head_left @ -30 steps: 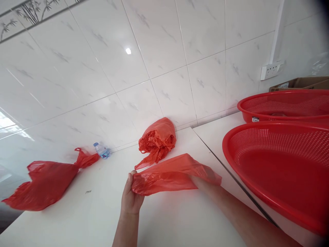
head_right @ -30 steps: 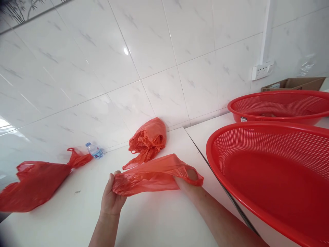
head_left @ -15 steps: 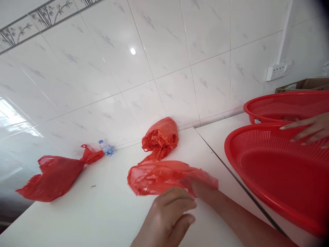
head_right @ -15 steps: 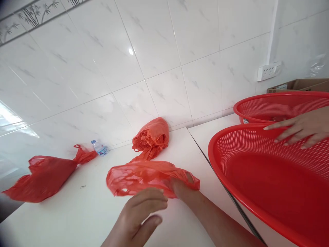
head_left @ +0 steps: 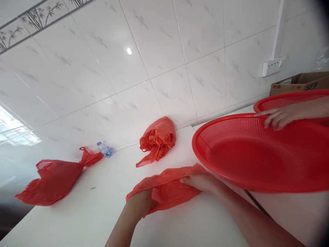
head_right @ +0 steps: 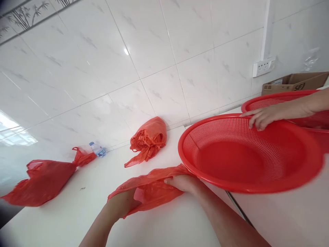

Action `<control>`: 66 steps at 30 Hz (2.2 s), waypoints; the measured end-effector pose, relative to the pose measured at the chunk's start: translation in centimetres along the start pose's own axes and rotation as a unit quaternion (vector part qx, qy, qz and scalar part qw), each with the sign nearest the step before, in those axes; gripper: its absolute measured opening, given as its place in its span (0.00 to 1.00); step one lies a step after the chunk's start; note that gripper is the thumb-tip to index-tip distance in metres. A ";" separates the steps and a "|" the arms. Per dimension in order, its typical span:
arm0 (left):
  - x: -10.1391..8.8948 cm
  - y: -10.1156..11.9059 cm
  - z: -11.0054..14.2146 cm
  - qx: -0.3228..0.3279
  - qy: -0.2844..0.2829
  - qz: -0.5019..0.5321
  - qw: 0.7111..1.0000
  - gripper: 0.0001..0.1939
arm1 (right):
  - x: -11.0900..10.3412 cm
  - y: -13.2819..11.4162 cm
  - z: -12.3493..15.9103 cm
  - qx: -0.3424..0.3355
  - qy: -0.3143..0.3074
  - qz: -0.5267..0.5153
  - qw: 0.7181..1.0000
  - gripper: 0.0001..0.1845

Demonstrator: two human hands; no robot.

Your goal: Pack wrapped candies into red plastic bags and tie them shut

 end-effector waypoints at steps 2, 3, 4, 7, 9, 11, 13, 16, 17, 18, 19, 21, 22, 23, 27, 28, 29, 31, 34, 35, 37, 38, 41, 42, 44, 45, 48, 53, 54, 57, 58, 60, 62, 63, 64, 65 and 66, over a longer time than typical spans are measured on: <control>0.9 0.3 0.6 -0.029 -0.026 0.000 0.999 0.17 | 1.6 0.3 0.3 0.039 -0.086 -0.016 0.995 0.13; 1.3 0.7 0.9 -0.038 -0.029 -0.007 0.999 0.19 | 2.2 0.3 0.6 0.054 -0.123 -0.024 0.991 0.13; 1.5 1.4 1.2 -0.039 -0.026 -0.019 0.999 0.20 | 2.5 0.2 0.9 0.063 -0.146 -0.029 0.987 0.13; 2.3 4.5 1.6 0.002 -0.014 -0.076 0.997 0.16 | 2.3 -0.5 1.2 0.071 -0.161 -0.009 0.984 0.14; 3.9 6.3 1.7 0.034 -0.053 -0.092 0.994 0.10 | 2.2 -0.8 1.3 0.074 -0.161 0.008 0.984 0.16; 5.5 7.1 1.4 0.048 -0.110 -0.077 0.990 0.10 | 2.6 -1.4 1.4 0.058 -0.166 0.023 0.984 0.17; 5.8 6.9 0.4 0.048 -0.107 -0.077 0.990 0.16 | 3.1 -2.3 1.6 0.010 -0.174 0.038 0.984 0.17; 3.4 5.0 -2.0 0.027 0.002 -0.123 0.992 0.25 | 3.8 -3.6 2.2 -0.073 -0.184 0.038 0.979 0.17; 2.4 4.1 -2.7 0.014 0.036 -0.138 0.990 0.27 | 3.9 -3.7 2.4 -0.086 -0.188 0.028 0.978 0.16; 1.7 3.2 -3.3 0.001 0.056 -0.151 0.987 0.28 | 4.0 -3.6 2.5 -0.086 -0.192 0.015 0.978 0.15; 1.3 2.2 -3.8 -0.014 0.061 -0.161 0.985 0.27 | 4.0 -3.4 2.4 -0.078 -0.193 -0.001 0.978 0.14; 1.2 0.4 -4.2 -0.043 0.036 -0.177 0.983 0.24 | 3.4 -2.9 1.8 -0.060 -0.162 -0.039 0.984 0.18; 1.4 -0.3 -4.2 -0.050 0.014 -0.180 0.982 0.22 | 2.8 -2.9 1.5 -0.057 -0.132 -0.056 0.988 0.21; 1.8 -0.8 -4.1 -0.051 -0.008 -0.176 0.983 0.22 | 2.1 -2.9 1.1 -0.059 -0.099 -0.075 0.991 0.23; 3.4 -1.1 -3.1 -0.031 -0.060 -0.128 0.990 0.32 | 0.8 -3.7 0.5 -0.092 -0.035 -0.134 0.986 0.17; 3.8 -1.2 -2.8 -0.034 -0.072 -0.112 0.991 0.35 | 0.7 -4.0 0.5 -0.106 -0.033 -0.132 0.985 0.17; 4.3 -1.3 -2.5 -0.036 -0.087 -0.098 0.991 0.36 | 0.8 -4.1 0.4 -0.118 -0.029 -0.117 0.986 0.18; 5.2 -0.9 -2.0 -0.022 -0.117 -0.085 0.989 0.35 | 1.2 -3.6 0.0 -0.120 -0.029 -0.052 0.991 0.24; 5.8 0.2 -1.2 0.021 -0.132 -0.113 0.985 0.34 | 2.2 -1.6 -1.1 -0.069 -0.044 0.038 0.996 0.32; 5.9 0.4 -0.9 0.024 -0.133 -0.123 0.983 0.35 | 2.3 -1.1 -1.5 -0.055 -0.044 0.049 0.996 0.33; 6.0 0.9 -0.4 0.014 -0.132 -0.123 0.983 0.37 | 2.3 -0.6 -2.0 -0.045 -0.038 0.056 0.997 0.34; 6.0 1.2 -0.2 0.008 -0.130 -0.115 0.985 0.37 | 2.2 -0.5 -2.1 -0.046 -0.036 0.057 0.997 0.35; 5.6 3.1 -0.1 0.026 -0.095 -0.081 0.992 0.29 | 2.2 -0.7 -2.1 -0.060 -0.037 0.060 0.996 0.34; 5.4 3.8 -0.3 0.042 -0.078 -0.082 0.993 0.26 | 2.3 -0.9 -2.0 -0.067 -0.039 0.061 0.995 0.34; 4.9 4.9 -0.8 0.076 -0.046 -0.124 0.988 0.23 | 2.5 -0.9 -1.8 -0.072 -0.050 0.062 0.994 0.35; 4.7 5.2 -1.2 0.087 -0.032 -0.163 0.982 0.24 | 2.6 -0.8 -1.7 -0.069 -0.056 0.064 0.994 0.36; 4.0 4.9 -2.1 0.099 0.006 -0.288 0.953 0.27 | 2.5 -0.3 -1.7 -0.053 -0.063 0.067 0.994 0.38; 2.8 4.4 -2.4 0.119 0.097 -0.358 0.921 0.20 | 0.1 -2.0 -1.4 -0.103 0.027 0.049 0.993 0.26; 2.4 4.4 -2.3 0.118 0.119 -0.347 0.923 0.18 | -0.5 -2.6 -1.2 -0.120 0.051 0.041 0.991 0.26; 1.0 3.5 -2.2 0.097 0.167 -0.253 0.948 0.15 | -1.3 -3.9 -0.6 -0.148 0.091 0.024 0.984 0.26; 0.4 2.9 -2.2 0.082 0.181 -0.212 0.957 0.15 | -1.1 -4.0 -0.5 -0.150 0.092 0.022 0.984 0.24; -0.8 1.2 -2.3 0.041 0.214 -0.145 0.965 0.19 | -0.3 -3.8 -0.6 -0.146 0.077 0.026 0.986 0.21; -1.8 -0.6 -2.5 0.003 0.242 -0.103 0.965 0.23 | 1.0 -3.2 -1.0 -0.133 0.042 0.047 0.989 0.22; -2.1 -1.4 -2.6 -0.011 0.248 -0.089 0.965 0.24 | 1.7 -2.8 -1.2 -0.126 0.022 0.061 0.990 0.24; -2.3 -2.1 -2.8 -0.024 0.247 -0.077 0.966 0.25 | 2.3 -2.6 -1.4 -0.123 0.005 0.074 0.990 0.25; -2.3 -2.6 -3.0 -0.035 0.243 -0.067 0.967 0.27 | 2.7 -2.6 -1.5 -0.127 -0.007 0.085 0.988 0.25; -2.2 -3.1 -3.2 -0.050 0.229 -0.061 0.970 0.28 | 2.7 -2.8 -1.6 -0.138 -0.005 0.091 0.986 0.23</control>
Point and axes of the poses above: each hand's wrist, its own z-axis away from the middle knuckle, its own x-axis out of the palm, y = z × x, the point moved 10 cm from there along -z, towards the middle knuckle, and after that the axes turned 2 degrees about z, right-handed, at the moved point
